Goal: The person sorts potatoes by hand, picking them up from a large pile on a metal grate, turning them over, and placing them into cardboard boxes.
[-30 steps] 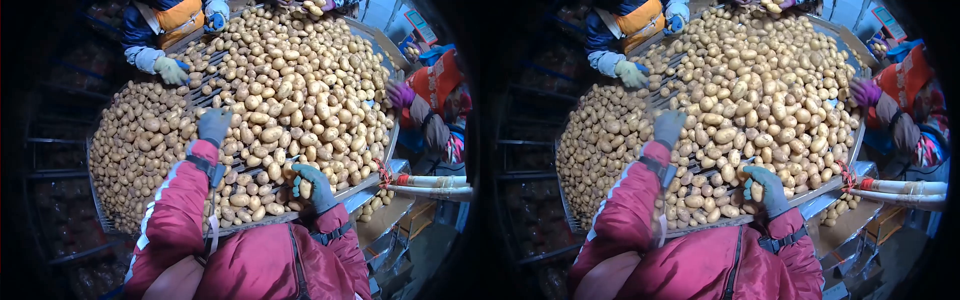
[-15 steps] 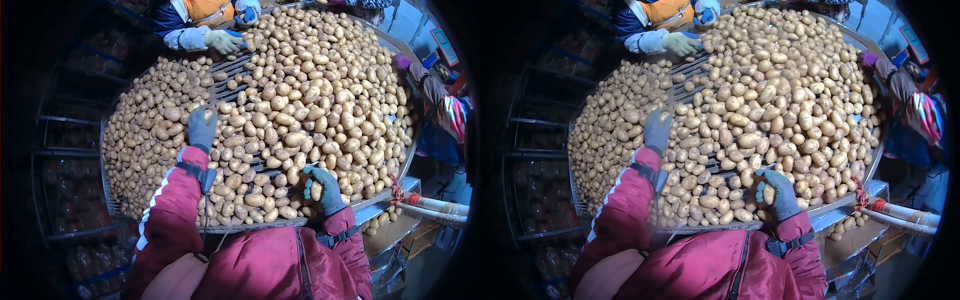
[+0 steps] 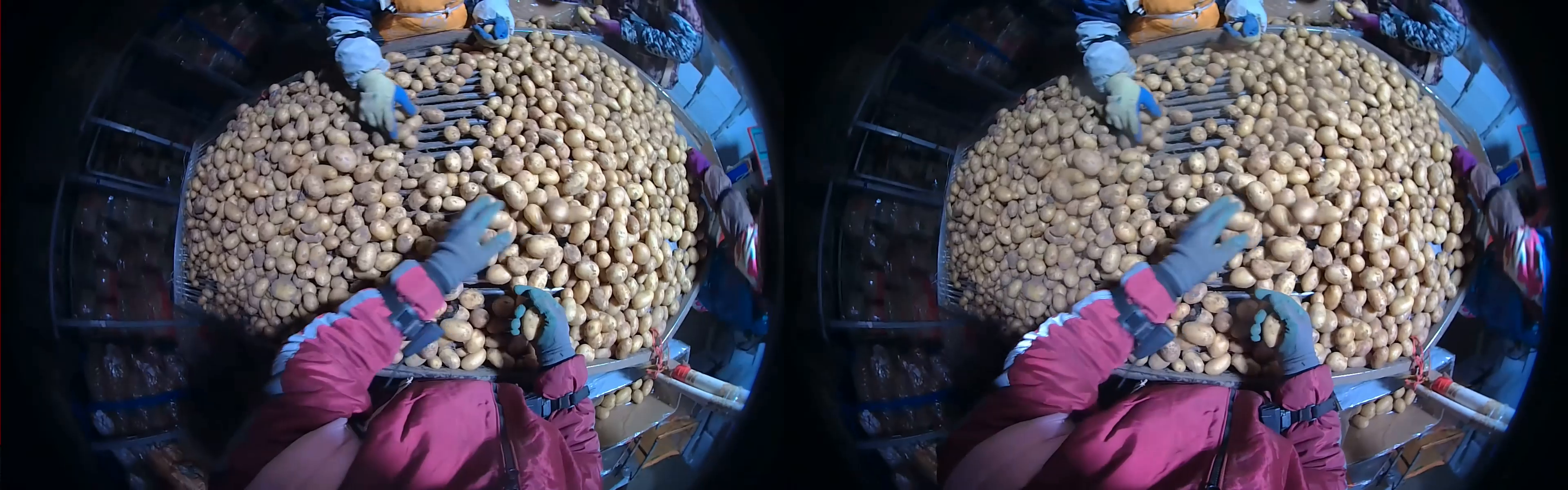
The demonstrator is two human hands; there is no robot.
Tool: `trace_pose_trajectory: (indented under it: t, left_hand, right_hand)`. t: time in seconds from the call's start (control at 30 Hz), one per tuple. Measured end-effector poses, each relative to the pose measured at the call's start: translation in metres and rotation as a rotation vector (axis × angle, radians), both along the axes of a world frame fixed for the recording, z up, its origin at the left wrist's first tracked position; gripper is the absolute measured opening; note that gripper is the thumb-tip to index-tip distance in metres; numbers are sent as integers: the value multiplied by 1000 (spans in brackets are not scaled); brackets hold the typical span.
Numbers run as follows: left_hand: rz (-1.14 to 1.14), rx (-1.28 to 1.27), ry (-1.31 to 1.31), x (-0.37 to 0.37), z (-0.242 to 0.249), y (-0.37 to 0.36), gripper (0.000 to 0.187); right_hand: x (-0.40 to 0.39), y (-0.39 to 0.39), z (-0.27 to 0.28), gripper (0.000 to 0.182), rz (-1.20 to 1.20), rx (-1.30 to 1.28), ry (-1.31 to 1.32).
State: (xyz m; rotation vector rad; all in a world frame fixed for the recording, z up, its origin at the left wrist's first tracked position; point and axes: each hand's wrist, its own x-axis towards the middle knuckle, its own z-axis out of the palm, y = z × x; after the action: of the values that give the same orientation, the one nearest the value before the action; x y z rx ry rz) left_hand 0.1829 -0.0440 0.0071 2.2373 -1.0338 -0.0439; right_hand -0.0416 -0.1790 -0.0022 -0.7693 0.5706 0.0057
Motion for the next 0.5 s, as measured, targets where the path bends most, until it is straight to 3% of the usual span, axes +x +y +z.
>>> trace_pose_trajectory:
  t: [0.03, 0.1, 0.13, 0.17, 0.2, 0.27, 0.3, 0.33, 0.4, 0.47, 0.5]
  left_hand:
    - [-2, -40, 9, 8, 1, 20, 56]
    - [249, -72, 290, 50, 23, 67, 44]
    - [369, 36, 164, 67, 42, 92, 45]
    - [405, 177, -166, 96, 34, 127, 48]
    - [541, 313, -68, 115, 52, 147, 52]
    - [592, 293, -541, 168, 23, 205, 56]
    - [636, 313, -495, 183, 29, 214, 64]
    - [679, 334, -446, 195, 33, 220, 71]
    - [642, 388, -557, 224, 23, 214, 62]
    - [477, 381, -154, 230, 27, 183, 76]
    - [414, 515, -312, 238, 6, 180, 71]
  right_hand:
    - [-1, 1, -13, 33, 4, -1, 1]
    - [-8, 3, -50, 27, 26, -298, -13]
    - [-9, 4, -45, 27, 25, -298, -12]
    - [-10, 4, -34, 26, 64, -183, -33]
    - [-10, 6, -26, 26, 102, -69, -53]
    - [-8, 19, -21, 32, 75, -199, -8]
    - [-8, 25, -19, 43, 52, -324, 39]
    - [-9, 27, -17, 43, 49, -329, 47]
    - [-12, 30, -13, 44, 46, -267, 111]
    - [-20, 30, -20, 44, 46, -317, 98]
    - [-26, 31, -22, 44, 64, -358, 72]
